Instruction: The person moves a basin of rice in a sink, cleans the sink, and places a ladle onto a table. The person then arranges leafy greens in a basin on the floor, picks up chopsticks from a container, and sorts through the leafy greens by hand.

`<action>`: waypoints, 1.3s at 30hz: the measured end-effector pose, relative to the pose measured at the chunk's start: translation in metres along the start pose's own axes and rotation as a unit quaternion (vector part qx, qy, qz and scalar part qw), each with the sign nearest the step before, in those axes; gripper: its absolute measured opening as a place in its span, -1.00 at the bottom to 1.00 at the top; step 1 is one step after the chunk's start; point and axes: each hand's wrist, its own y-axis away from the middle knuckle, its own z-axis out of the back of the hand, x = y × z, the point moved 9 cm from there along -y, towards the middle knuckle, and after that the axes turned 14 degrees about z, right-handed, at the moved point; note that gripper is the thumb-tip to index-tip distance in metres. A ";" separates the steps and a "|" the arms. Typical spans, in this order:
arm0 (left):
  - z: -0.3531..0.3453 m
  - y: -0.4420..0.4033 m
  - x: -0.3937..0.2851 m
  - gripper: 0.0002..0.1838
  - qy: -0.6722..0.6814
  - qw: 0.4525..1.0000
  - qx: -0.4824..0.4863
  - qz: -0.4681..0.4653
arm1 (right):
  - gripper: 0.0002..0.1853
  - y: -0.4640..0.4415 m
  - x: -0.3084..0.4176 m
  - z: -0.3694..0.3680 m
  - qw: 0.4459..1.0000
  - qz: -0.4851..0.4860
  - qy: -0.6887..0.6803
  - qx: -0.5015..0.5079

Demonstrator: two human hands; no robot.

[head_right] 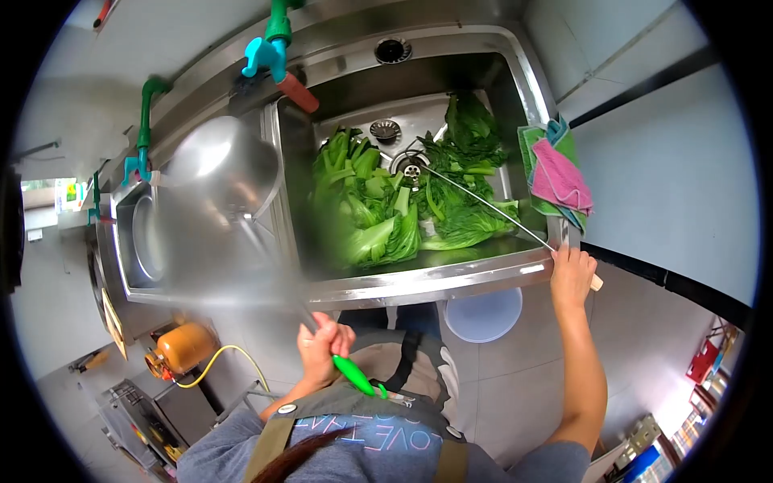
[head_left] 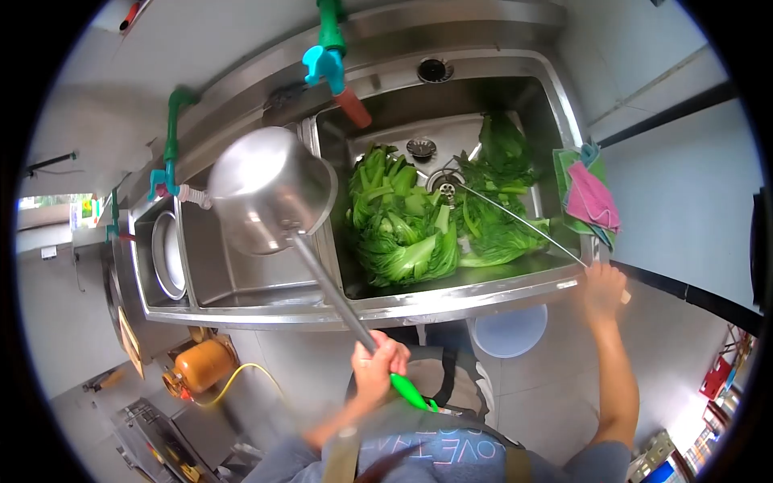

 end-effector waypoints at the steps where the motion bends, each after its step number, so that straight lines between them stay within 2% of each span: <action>1: 0.011 -0.003 -0.012 -0.87 -0.009 0.999 -0.017 -0.040 | -0.87 -0.004 0.009 0.015 0.997 0.039 0.019 -0.064; 5: 0.060 -0.013 -0.059 -0.89 0.001 0.989 -0.060 -0.138 | -0.89 -0.021 0.015 0.033 0.993 0.016 0.046 -0.110; 7: 0.088 -0.015 -0.073 -0.90 0.024 0.982 -0.107 -0.152 | -0.89 -0.025 0.012 0.037 0.990 0.012 0.044 -0.135; 12: 0.127 -0.021 -0.100 -0.86 0.019 0.969 -0.176 -0.171 | -0.88 -0.045 0.007 0.021 0.995 -0.026 0.054 -0.076; 13: 0.133 -0.023 -0.103 -0.85 0.020 0.971 -0.166 -0.172 | -0.87 -0.050 0.009 0.018 0.996 -0.028 0.055 -0.064; 16: 0.150 -0.028 -0.112 -0.85 0.017 0.969 -0.178 -0.172 | -0.80 -0.079 0.046 0.058 0.985 -0.008 0.044 -0.167; 17: 0.154 -0.030 -0.116 -0.84 0.011 0.967 -0.188 -0.171 | -0.75 -0.097 0.063 0.059 0.989 0.012 0.000 -0.150; 19: 0.162 -0.034 -0.120 -0.84 0.009 0.967 -0.194 -0.168 | -0.82 -0.143 0.099 0.050 0.962 0.109 -0.159 -0.194; 20: 0.166 -0.037 -0.120 -0.84 0.008 0.966 -0.196 -0.166 | -0.83 -0.167 0.125 0.058 0.949 0.123 -0.198 -0.213; 22: 0.167 -0.038 -0.123 -0.84 -0.003 0.968 -0.197 -0.156 | -0.87 -0.225 0.166 0.026 0.924 0.129 -0.309 -0.187; 23: 0.168 -0.039 -0.125 -0.83 -0.009 0.969 -0.196 -0.153 | -0.89 -0.255 0.185 0.009 0.923 0.113 -0.341 -0.139; 25: 0.173 -0.038 -0.128 -0.83 -0.012 0.969 -0.200 -0.144 | -0.89 -0.309 0.216 -0.032 0.927 0.110 -0.349 -0.084; 26: 0.177 -0.038 -0.128 -0.83 -0.014 0.970 -0.202 -0.138 | -0.90 -0.327 0.224 -0.041 0.921 0.078 -0.371 -0.090; 27: 0.180 -0.038 -0.127 -0.83 -0.024 0.969 -0.199 -0.147 | -0.87 -0.340 0.232 -0.047 0.930 0.053 -0.359 -0.060; 30: 0.205 -0.031 -0.119 -0.84 -0.039 0.951 -0.282 -0.118 | -0.84 -0.371 0.249 -0.075 0.953 0.012 -0.293 -0.078; 34: 0.210 -0.031 -0.119 -0.83 -0.052 0.943 -0.303 -0.126 | -0.84 -0.393 0.278 -0.078 0.972 0.076 -0.216 -0.058; 37: 0.208 -0.027 -0.119 -0.84 -0.045 0.940 -0.315 -0.126 | -0.85 -0.386 0.297 -0.066 0.982 0.108 -0.155 -0.007; 39: 0.207 -0.026 -0.119 -0.84 -0.039 0.937 -0.324 -0.123 | -0.85 -0.379 0.300 -0.075 0.983 0.116 -0.142 -0.022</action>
